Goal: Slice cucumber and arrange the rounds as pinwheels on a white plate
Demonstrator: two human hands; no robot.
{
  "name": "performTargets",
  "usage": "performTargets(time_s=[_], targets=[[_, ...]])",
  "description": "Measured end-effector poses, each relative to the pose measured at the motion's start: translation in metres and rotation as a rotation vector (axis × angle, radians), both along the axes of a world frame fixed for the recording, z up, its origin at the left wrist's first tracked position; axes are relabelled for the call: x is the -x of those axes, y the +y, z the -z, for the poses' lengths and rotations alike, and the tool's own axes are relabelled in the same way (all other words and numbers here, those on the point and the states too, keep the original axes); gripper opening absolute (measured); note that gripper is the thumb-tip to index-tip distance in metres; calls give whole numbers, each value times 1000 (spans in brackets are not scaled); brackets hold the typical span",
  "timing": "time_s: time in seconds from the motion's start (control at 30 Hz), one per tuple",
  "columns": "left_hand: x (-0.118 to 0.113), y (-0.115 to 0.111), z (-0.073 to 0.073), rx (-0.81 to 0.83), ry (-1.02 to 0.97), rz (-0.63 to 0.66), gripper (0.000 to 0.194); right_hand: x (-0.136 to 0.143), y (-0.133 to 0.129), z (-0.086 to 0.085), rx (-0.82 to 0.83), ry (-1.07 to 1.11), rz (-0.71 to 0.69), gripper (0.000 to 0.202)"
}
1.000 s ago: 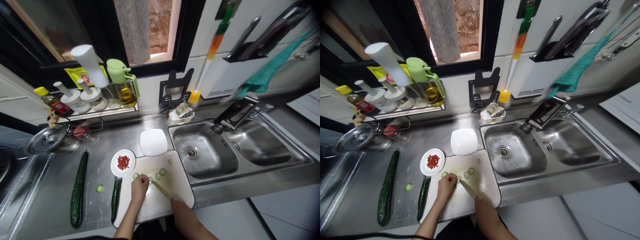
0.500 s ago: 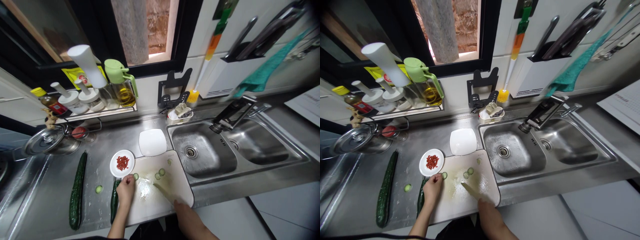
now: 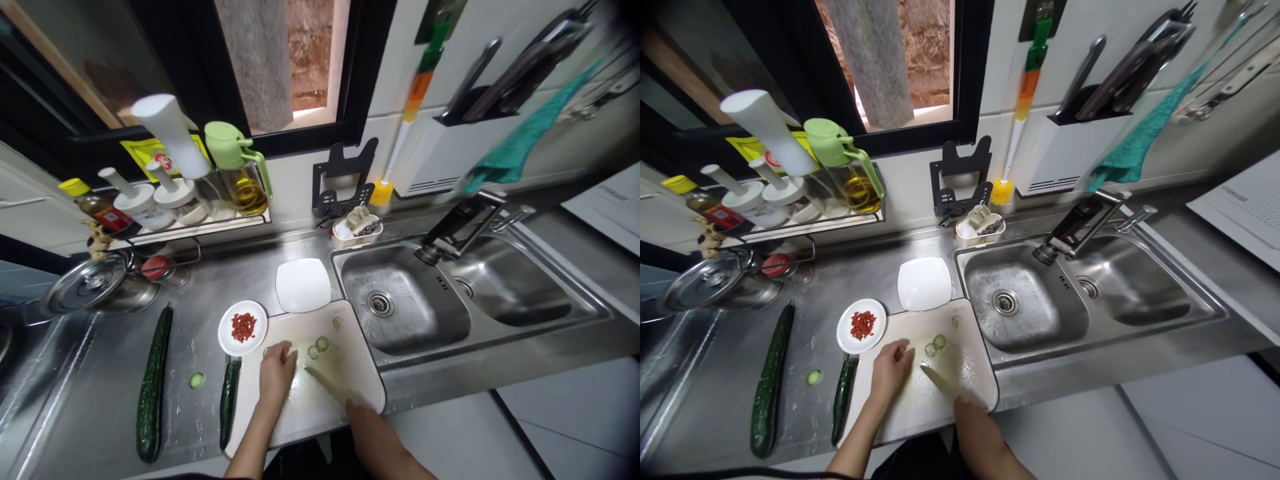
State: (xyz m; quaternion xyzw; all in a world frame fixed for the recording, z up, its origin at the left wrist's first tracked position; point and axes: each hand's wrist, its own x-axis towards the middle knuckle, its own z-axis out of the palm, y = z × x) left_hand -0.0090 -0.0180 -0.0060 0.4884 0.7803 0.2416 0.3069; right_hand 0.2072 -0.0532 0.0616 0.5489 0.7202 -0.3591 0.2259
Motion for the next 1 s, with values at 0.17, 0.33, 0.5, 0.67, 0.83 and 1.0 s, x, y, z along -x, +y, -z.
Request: performTargets(time_s=[0.17, 0.33, 0.5, 0.67, 0.83, 1.0], targets=[[-30, 16, -4, 140, 21, 150, 21, -2, -2, 4, -31, 11, 26, 49], [-41, 21, -5, 232, 62, 136, 18, -1, -3, 5, -32, 5, 23, 50], [-42, 24, -3, 227, 38, 109, 14, 1, -2, 1, -6, -29, 13, 50], [-44, 27, -3, 214, 10, 120, 11, 1, 0, 0, -3, -28, 17, 51], [-45, 27, 1, 195, 11, 107, 19, 1, -1, 1, -17, -61, -29, 53], [-45, 29, 1, 207, 28, 131, 14, 1, -2, 3, -33, -48, -15, 51]])
